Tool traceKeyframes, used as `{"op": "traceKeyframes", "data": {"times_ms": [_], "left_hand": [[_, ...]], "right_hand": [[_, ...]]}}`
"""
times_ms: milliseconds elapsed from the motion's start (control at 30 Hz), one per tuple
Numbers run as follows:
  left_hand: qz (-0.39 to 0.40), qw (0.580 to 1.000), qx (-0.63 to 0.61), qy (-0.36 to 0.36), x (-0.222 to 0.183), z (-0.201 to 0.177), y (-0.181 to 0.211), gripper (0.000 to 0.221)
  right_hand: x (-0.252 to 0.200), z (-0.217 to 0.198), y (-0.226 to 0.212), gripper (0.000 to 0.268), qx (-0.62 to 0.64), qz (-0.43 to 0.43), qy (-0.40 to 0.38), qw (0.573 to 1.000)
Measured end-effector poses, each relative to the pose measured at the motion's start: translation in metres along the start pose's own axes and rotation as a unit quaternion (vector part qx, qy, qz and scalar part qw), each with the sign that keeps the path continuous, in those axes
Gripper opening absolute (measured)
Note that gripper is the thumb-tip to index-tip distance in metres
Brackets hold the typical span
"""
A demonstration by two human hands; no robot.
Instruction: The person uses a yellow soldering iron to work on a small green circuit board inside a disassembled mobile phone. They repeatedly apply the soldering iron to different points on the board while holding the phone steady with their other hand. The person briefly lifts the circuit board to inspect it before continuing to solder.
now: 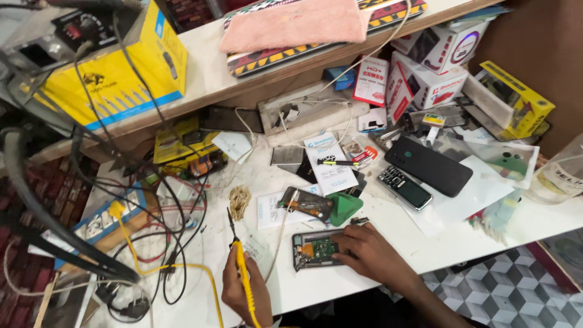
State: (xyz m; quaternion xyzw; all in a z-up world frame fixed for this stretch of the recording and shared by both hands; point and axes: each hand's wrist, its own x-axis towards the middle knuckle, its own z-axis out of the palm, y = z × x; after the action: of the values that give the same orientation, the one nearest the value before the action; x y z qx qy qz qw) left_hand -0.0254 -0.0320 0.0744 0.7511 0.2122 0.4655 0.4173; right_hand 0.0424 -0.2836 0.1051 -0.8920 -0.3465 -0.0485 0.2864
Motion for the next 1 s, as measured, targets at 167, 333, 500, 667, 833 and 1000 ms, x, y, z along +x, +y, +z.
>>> {"op": "traceKeyframes", "data": {"times_ms": [167, 333, 500, 667, 833, 1000], "left_hand": [[-0.047, 0.992, -0.113, 0.007, -0.001, 0.004, -0.007, 0.034], [-0.015, 1.0, -0.009, 0.017, -0.002, 0.0, -0.012, 0.031], [-0.005, 1.0, -0.017, -0.003, 0.002, -0.007, -0.002, 0.033], [0.03, 0.999, 0.011, -0.013, 0.007, -0.005, -0.001, 0.03], [0.019, 0.999, 0.018, -0.028, 0.006, -0.005, 0.0, 0.03], [-0.022, 0.999, 0.014, -0.046, 0.004, -0.004, 0.001, 0.031]], "right_hand": [[0.001, 0.006, 0.001, 0.033, 0.001, -0.039, 0.037, 0.999], [0.0, 0.003, -0.006, 0.036, -0.008, -0.003, 0.042, 0.999], [0.004, 0.001, -0.014, 0.038, -0.032, 0.011, 0.031, 0.999], [0.004, 0.001, -0.013, 0.039, -0.044, 0.011, 0.035, 0.998], [0.003, 0.003, -0.011, 0.039, -0.048, 0.0, 0.04, 0.998], [0.002, 0.003, -0.01, 0.04, -0.046, -0.013, 0.048, 0.998]]}}
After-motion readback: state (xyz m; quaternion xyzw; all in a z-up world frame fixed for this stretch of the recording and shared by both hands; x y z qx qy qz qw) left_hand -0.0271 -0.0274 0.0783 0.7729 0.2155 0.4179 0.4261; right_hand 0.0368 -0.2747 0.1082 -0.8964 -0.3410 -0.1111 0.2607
